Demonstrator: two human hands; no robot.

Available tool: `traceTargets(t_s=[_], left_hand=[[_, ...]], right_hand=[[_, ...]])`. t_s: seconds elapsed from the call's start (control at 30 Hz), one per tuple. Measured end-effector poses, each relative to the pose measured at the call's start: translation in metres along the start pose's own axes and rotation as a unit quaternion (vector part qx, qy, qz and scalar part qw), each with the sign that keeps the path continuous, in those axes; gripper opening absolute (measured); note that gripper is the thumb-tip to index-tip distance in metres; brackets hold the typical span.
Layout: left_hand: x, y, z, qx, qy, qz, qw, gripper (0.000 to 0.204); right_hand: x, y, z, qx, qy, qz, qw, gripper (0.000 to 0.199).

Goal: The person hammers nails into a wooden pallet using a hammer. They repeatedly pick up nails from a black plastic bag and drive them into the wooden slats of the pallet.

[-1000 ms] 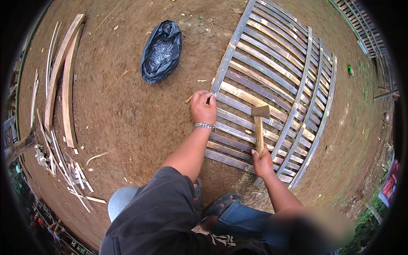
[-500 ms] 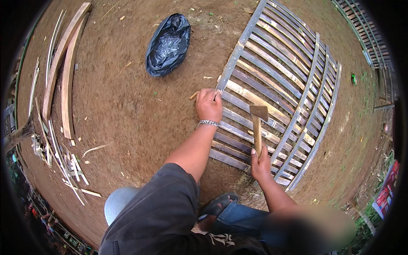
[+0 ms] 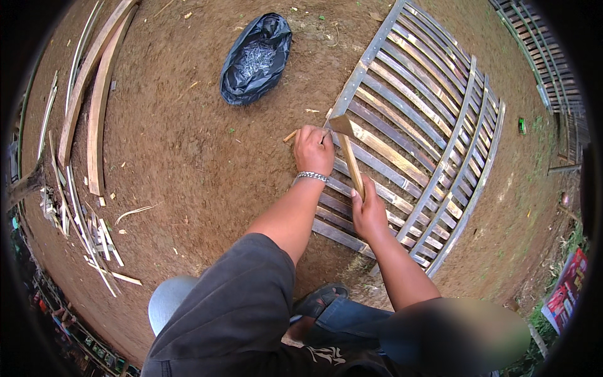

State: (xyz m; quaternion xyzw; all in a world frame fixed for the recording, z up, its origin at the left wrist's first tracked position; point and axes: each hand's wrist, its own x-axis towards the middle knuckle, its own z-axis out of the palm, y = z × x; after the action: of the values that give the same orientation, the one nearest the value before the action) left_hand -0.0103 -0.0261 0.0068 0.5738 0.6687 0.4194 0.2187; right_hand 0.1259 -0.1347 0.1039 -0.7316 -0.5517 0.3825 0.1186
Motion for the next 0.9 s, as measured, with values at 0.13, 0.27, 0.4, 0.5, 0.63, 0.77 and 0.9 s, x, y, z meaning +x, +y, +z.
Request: traceTargets(t_s=[0.13, 0.27, 0.4, 0.5, 0.63, 0.77, 0.9], left_hand=[[0.001, 0.001, -0.001, 0.007, -0.009, -0.012, 1.000, 0.006], [0.001, -0.001, 0.001, -0.002, 0.002, -0.012, 1.000, 0.007], [0.002, 0.003, 0.002, 0.002, 0.002, -0.012, 1.000, 0.007], [0.000, 0.000, 0.001, 0.002, 0.000, -0.015, 1.000, 0.007], [0.002, -0.001, 0.000, 0.008, -0.005, -0.015, 1.000, 0.007], [0.001, 0.002, 0.000, 0.002, -0.004, -0.008, 1.000, 0.006], [0.001, -0.001, 0.000, 0.006, -0.006, -0.006, 1.000, 0.006]], right_hand=[[0.001, -0.006, -0.002, -0.006, 0.018, -0.016, 1.000, 0.045], [-0.002, 0.000, -0.001, -0.029, 0.026, -0.055, 0.998, 0.048], [-0.003, 0.000, -0.009, -0.036, 0.015, -0.020, 0.999, 0.050], [-0.005, 0.004, -0.006, -0.007, 0.057, -0.087, 0.994, 0.050], [0.005, -0.008, -0.011, -0.052, -0.002, -0.028, 0.998, 0.051], [0.005, -0.007, -0.009, -0.008, 0.041, -0.051, 0.998, 0.050], [0.004, -0.003, -0.007, -0.033, -0.001, -0.026, 0.999, 0.049]])
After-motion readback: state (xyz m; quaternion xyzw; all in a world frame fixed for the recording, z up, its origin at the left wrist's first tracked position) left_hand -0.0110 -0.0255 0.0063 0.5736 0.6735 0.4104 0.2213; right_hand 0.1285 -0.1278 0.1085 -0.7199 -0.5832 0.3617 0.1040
